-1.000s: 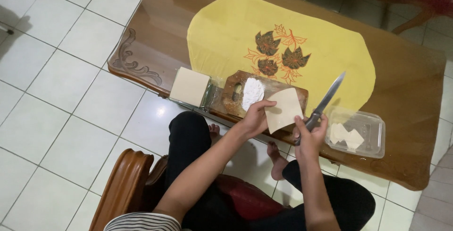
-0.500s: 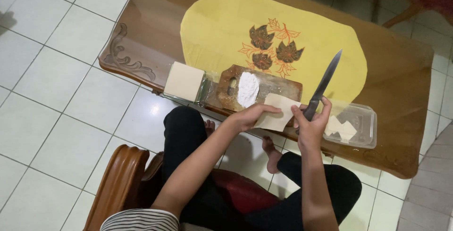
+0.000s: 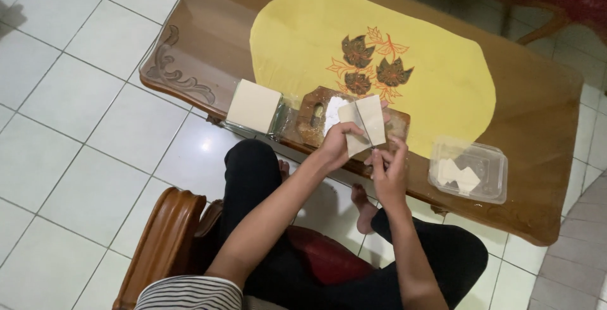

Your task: Applying paste to square food wrappers and stacking them in a plastic container

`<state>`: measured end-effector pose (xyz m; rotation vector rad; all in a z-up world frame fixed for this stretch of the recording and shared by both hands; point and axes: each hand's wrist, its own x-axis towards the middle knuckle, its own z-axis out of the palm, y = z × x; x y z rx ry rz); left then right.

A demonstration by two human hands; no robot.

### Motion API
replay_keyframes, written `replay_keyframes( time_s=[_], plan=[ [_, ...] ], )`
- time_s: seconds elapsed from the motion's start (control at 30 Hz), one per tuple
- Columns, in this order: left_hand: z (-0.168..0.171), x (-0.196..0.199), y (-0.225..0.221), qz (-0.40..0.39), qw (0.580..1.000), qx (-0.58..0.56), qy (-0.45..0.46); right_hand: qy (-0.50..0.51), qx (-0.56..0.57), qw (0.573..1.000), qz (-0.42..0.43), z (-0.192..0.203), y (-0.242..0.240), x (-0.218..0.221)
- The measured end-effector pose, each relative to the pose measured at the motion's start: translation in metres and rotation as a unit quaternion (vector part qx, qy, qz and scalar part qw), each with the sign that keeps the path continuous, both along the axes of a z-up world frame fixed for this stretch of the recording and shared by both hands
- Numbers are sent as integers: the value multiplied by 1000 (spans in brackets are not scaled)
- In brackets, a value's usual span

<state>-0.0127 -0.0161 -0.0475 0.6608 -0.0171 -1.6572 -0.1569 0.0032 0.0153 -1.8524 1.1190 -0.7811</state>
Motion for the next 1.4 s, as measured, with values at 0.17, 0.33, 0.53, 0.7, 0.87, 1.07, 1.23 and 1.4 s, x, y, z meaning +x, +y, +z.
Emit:
replay_keyframes(
  time_s=[0.17,0.33,0.53,0.7,0.87,1.07,1.23,1.4],
  plan=[
    [-29,3,-4,31,999,10,11,16,-38,998,-46,-6,-10,-6],
    [-55,0,-15,29,1000,8,8,-4,-14,999,-45,2,-1,-1],
    [-38,4,-8,48,998,8,27,9,-38,999,-25,-11,-11,-5],
    [-50,-4,-14,45,998,5,31,-85,-5,996,-19,-23,-13,-10],
    [22,4,12,31,999,0,28,-45,0,998,36,-4,-10,-3],
    [-53,-1,-10,37,999,-14,35,-10,-32,999,-14,-16,-16,-12],
    [-47,-3,-8,33,998,-28,49,70,-101,992,40,-8,-11,-8],
    [-11,3,-1,40,999,-24,28,73,-66,994,-48,8,-10,-7]
  ],
)
